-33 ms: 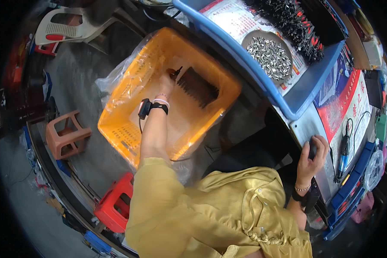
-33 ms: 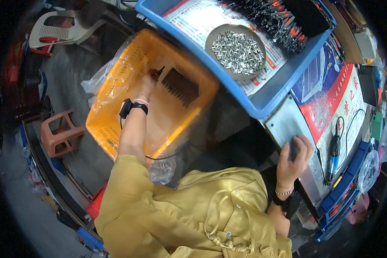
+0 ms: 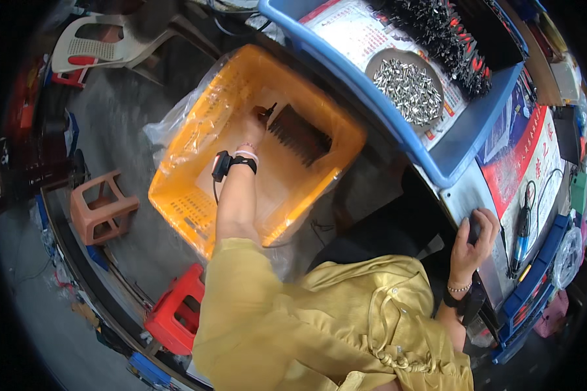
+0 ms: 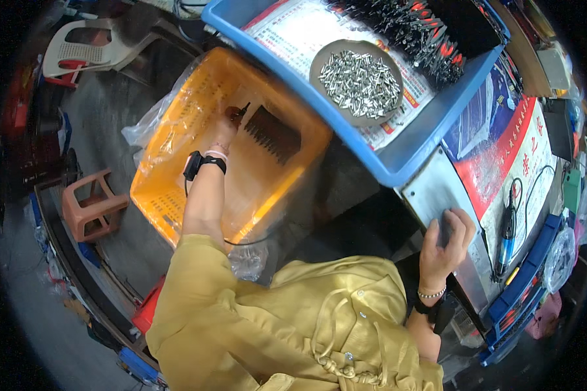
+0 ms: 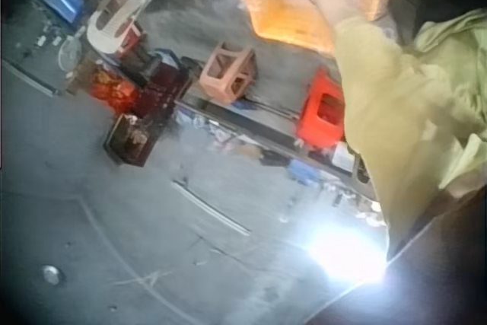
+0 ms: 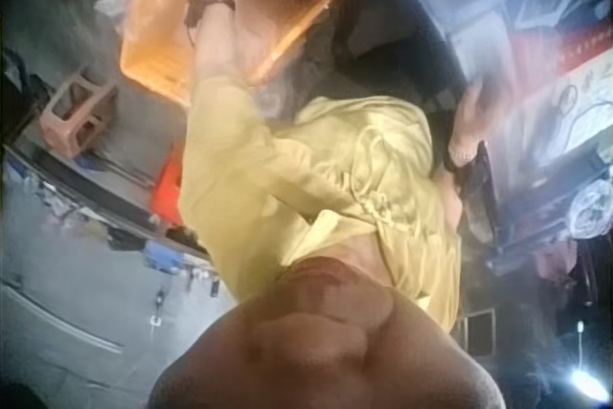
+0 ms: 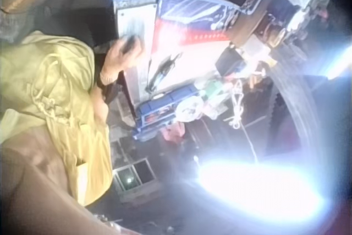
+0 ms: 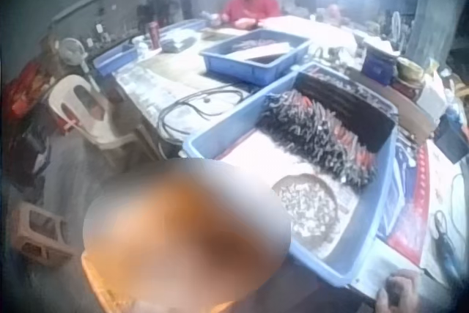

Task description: The person repeatedly picks small black cylindrical components from a yellow basket, uses a rotary tool to grind or shape the ends, and then uses a screwdriver to adjust or insert parts. The person places finished components back into the basket and continues the cycle.

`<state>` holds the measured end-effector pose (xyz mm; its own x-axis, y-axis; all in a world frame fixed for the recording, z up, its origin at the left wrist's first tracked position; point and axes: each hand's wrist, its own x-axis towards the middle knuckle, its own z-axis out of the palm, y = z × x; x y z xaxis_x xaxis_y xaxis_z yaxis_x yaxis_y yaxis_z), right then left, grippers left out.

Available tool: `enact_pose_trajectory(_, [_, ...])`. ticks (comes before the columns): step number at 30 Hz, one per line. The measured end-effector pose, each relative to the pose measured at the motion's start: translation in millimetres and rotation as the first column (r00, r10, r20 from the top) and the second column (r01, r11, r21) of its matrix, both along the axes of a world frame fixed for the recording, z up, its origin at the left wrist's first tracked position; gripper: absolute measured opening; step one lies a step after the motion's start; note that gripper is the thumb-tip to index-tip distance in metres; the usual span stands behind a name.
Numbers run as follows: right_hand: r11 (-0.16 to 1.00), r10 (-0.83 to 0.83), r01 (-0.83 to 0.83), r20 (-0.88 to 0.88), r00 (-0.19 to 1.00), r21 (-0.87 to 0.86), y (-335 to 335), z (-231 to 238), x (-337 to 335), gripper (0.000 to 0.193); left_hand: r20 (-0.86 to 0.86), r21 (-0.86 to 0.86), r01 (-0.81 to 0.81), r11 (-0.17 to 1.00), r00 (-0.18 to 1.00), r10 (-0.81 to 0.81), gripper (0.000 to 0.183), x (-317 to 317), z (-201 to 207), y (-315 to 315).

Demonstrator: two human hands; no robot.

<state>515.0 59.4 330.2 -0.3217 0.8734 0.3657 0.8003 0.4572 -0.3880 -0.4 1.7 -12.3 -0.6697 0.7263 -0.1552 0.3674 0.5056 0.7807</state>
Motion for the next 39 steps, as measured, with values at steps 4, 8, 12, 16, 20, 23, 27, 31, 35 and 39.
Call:
enact_pose_trajectory(4, [0.998, -0.037, 0.037, 0.0, 0.999, -0.052, -12, 5, 1, 0.026, -0.165, -0.121, 0.046, 0.992, 0.984, -0.066, 0.021, -4, -40, 3])
enact_pose_trajectory(8, [0.998, -0.05, 0.05, 0.009, 0.999, -0.048, -10, 4, 0, 0.027, -0.117, -0.068, 0.032, 0.997, 0.992, -0.04, 0.015, -1, -63, 21])
enact_pose_trajectory(12, [0.995, -0.065, 0.067, 0.024, 0.998, -0.071, -9, 4, 0, 0.026, -0.159, -0.003, 0.037, 0.999, 0.987, -0.037, 0.016, 0, -84, 31])
enact_pose_trajectory(16, [0.997, -0.04, 0.042, 0.021, 0.999, -0.066, -7, 3, -2, 0.026, -0.3, 0.064, 0.088, 0.994, 0.952, -0.064, 0.016, -2, -97, 35])
enact_pose_trajectory(20, [0.997, -0.046, 0.049, 0.052, 0.998, -0.06, -7, 3, -2, 0.025, -0.315, -0.144, 0.092, 0.985, 0.94, -0.134, 0.013, -4, -85, 37])
enact_pose_trajectory(23, [0.996, -0.052, 0.054, 0.037, 0.998, -0.065, -7, 2, -2, 0.025, -0.412, -0.282, -0.01, 0.959, 0.904, -0.112, 0.015, 2, -83, 41])
enact_pose_trajectory(27, [0.997, -0.049, 0.052, 0.056, 0.997, -0.057, -6, 1, -1, 0.026, -0.551, -0.561, 0.094, 0.822, 0.699, -0.456, 0.02, -4, -88, 46])
enact_pose_trajectory(31, [0.996, -0.048, 0.052, 0.049, 0.998, -0.07, -5, 2, 0, 0.027, -0.55, -0.459, 0.303, 0.835, 0.641, -0.535, 0.024, -21, -97, 39])
enact_pose_trajectory(35, [0.998, -0.031, 0.034, 0.045, 0.998, -0.055, -3, 3, -3, 0.027, -0.506, -0.484, 0.29, 0.826, 0.677, -0.535, 0.025, -26, -108, 38])
enact_pose_trajectory(39, [0.999, -0.036, 0.037, 0.029, 0.999, -0.024, -1, 3, -4, 0.027, -0.519, -0.208, 0.263, 0.942, 0.787, -0.335, 0.026, -22, -77, 30])
